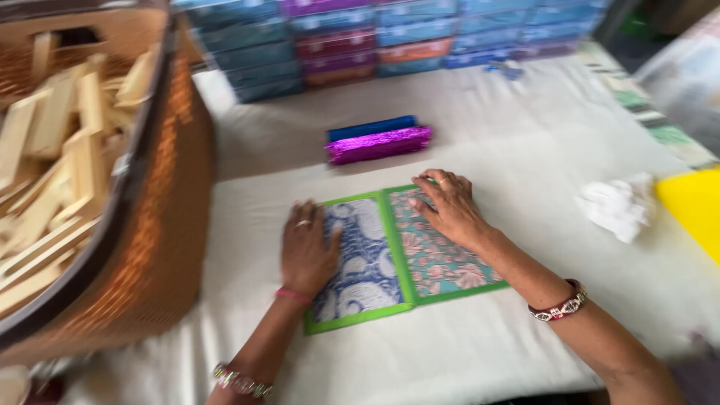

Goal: The person wipes wooden handle pieces clean with a white cloth, then wraps each piece in metallic foil, pressing and rolling the foil around the wood. Finished foil-wrapped rolls accumulate on the table beside the work area.

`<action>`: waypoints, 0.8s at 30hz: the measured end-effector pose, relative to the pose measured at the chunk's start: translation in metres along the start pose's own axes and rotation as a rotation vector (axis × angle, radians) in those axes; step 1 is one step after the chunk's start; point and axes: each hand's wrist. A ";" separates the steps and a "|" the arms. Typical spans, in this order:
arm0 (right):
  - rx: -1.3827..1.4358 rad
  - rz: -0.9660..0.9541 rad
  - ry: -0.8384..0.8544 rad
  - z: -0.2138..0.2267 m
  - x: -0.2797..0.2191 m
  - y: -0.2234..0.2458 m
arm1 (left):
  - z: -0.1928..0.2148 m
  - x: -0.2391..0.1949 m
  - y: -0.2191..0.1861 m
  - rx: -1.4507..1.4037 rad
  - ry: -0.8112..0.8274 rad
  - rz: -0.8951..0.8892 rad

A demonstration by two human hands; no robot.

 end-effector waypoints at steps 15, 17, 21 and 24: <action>-0.550 -0.651 -0.163 0.114 -0.181 -0.222 | -0.005 -0.005 -0.001 -0.058 -0.132 -0.026; -0.401 -0.557 -0.223 0.092 -0.211 -0.292 | 0.005 -0.007 -0.004 -0.100 -0.123 0.004; -0.160 -0.421 -0.245 0.049 -0.137 -0.333 | 0.025 -0.014 -0.004 -0.249 -0.164 -0.031; -0.046 -0.389 -0.209 0.028 -0.063 -0.314 | 0.083 -0.035 -0.007 -0.345 -0.088 -0.039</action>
Point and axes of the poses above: each hand's wrist, its own x-axis towards the middle knuckle, its own z-axis out of the back of the hand, y = z × x, and after that the axes turned 10 degrees about x, right-handed
